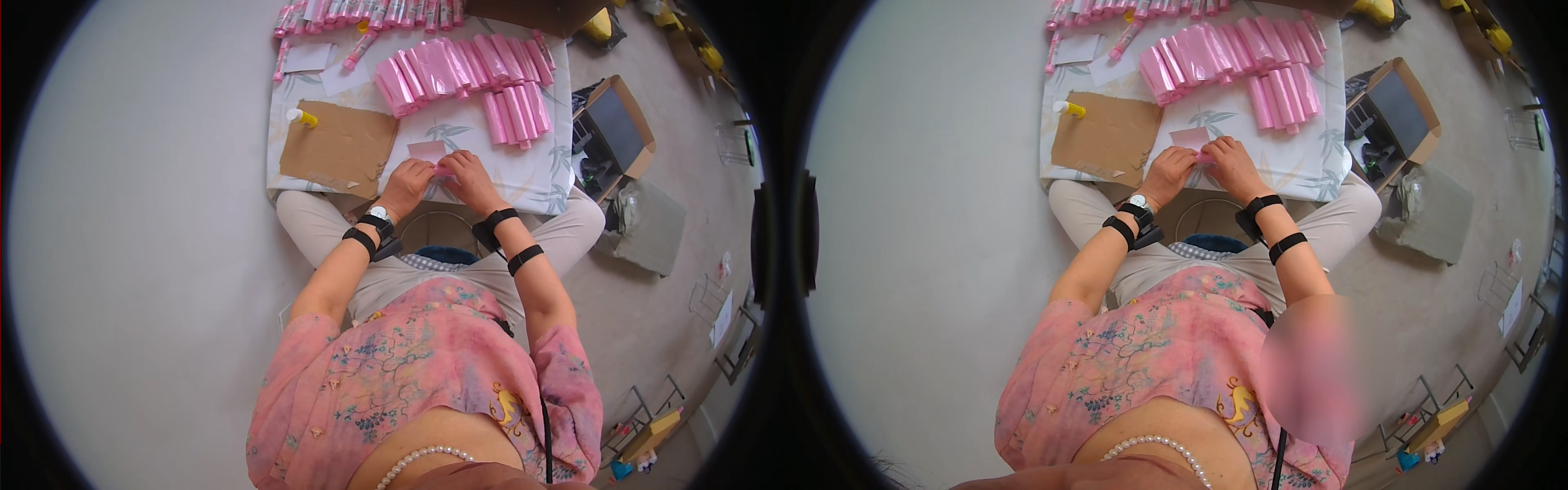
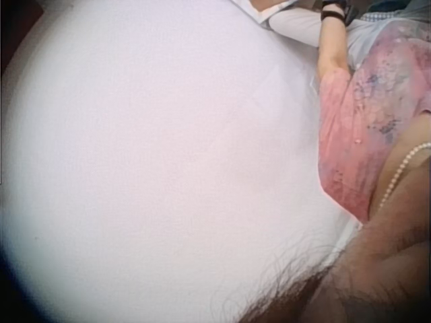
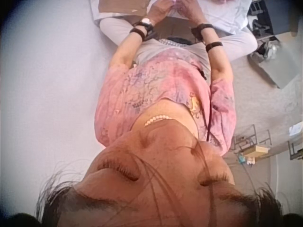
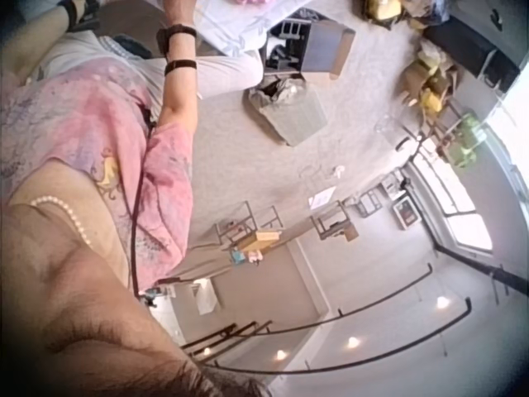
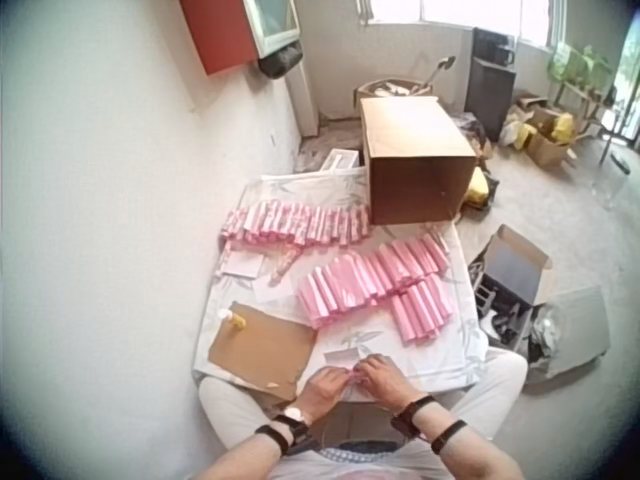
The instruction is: Wrapping small pink tubes in plastic protective sleeves and sealing them with glue.
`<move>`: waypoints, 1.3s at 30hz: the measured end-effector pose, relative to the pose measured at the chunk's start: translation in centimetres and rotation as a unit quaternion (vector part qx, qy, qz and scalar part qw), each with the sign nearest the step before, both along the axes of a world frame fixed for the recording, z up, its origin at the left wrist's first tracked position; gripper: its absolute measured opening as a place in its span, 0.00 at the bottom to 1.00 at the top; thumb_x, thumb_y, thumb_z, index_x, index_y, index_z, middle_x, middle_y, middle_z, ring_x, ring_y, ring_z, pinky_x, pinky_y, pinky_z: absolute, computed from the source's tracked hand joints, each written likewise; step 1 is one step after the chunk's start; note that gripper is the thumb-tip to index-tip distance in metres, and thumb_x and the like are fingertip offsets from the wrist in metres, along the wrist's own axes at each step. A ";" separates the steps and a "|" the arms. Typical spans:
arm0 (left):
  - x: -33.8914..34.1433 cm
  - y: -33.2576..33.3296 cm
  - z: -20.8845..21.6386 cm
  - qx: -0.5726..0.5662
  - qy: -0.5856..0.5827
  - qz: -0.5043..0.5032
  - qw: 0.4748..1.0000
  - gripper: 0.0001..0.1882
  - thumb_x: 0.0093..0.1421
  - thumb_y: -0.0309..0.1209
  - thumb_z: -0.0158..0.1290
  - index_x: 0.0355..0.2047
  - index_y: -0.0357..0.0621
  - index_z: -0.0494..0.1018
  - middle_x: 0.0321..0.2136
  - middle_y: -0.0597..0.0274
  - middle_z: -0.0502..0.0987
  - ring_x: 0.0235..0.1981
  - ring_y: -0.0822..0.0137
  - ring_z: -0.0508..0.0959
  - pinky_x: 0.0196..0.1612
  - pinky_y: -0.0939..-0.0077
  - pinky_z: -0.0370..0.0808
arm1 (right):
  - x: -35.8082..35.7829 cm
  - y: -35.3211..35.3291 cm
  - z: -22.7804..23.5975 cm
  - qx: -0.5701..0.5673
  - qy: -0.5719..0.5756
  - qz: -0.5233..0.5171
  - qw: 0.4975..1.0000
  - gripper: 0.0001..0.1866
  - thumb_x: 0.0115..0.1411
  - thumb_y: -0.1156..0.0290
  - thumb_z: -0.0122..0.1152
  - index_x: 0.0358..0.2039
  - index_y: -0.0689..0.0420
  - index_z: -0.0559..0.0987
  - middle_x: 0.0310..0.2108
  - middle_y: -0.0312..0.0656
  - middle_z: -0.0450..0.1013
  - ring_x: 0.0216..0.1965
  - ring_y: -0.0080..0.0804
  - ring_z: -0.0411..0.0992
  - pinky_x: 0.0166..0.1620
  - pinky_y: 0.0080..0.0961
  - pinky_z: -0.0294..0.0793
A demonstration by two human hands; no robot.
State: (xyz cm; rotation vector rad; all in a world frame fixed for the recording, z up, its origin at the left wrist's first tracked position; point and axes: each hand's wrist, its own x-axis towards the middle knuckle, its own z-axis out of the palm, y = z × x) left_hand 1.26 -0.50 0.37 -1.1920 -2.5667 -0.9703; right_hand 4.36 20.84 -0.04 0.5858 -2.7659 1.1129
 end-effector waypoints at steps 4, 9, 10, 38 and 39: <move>0.1 0.1 -0.1 -0.002 -0.004 -0.002 1.000 0.12 0.54 0.22 0.60 0.39 0.41 0.76 0.40 0.53 0.80 0.43 0.51 0.79 0.47 0.60 0.77 | -0.6 0.4 -1.3 -0.045 -0.034 -0.007 0.998 0.20 0.50 0.78 0.71 0.45 0.56 0.81 0.44 0.43 0.78 0.51 0.47 0.72 0.55 0.39 0.74; 0.7 -0.2 0.1 0.025 -0.078 0.047 0.996 0.14 0.55 0.21 0.60 0.43 0.42 0.75 0.38 0.51 0.79 0.42 0.47 0.79 0.46 0.58 0.77 | -0.6 0.1 -1.2 -0.038 -0.023 -0.017 0.999 0.15 0.54 0.78 0.68 0.44 0.56 0.83 0.43 0.43 0.79 0.49 0.46 0.74 0.53 0.38 0.76; 0.7 -0.1 0.1 0.025 -0.079 0.048 0.995 0.14 0.55 0.21 0.60 0.43 0.42 0.75 0.38 0.51 0.79 0.42 0.47 0.79 0.46 0.58 0.77 | -0.6 0.0 -1.1 -0.037 -0.024 -0.016 0.999 0.15 0.54 0.78 0.68 0.44 0.56 0.83 0.43 0.43 0.79 0.49 0.46 0.74 0.53 0.38 0.76; -0.3 -1.7 -1.1 0.082 -0.213 0.188 0.955 0.09 0.51 0.28 0.69 0.31 0.40 0.81 0.31 0.53 0.81 0.38 0.49 0.79 0.44 0.58 0.76 | -3.0 -0.2 -1.3 0.020 -0.084 -0.007 0.996 0.10 0.54 0.76 0.68 0.39 0.56 0.84 0.38 0.45 0.78 0.44 0.50 0.74 0.49 0.42 0.75; -0.3 -1.7 -1.1 0.080 -0.213 0.190 0.955 0.08 0.51 0.28 0.69 0.30 0.40 0.82 0.31 0.53 0.81 0.38 0.49 0.79 0.44 0.58 0.76 | -3.1 -0.2 -1.3 0.021 -0.097 -0.009 0.995 0.10 0.54 0.76 0.68 0.38 0.57 0.84 0.38 0.46 0.78 0.44 0.51 0.74 0.49 0.43 0.75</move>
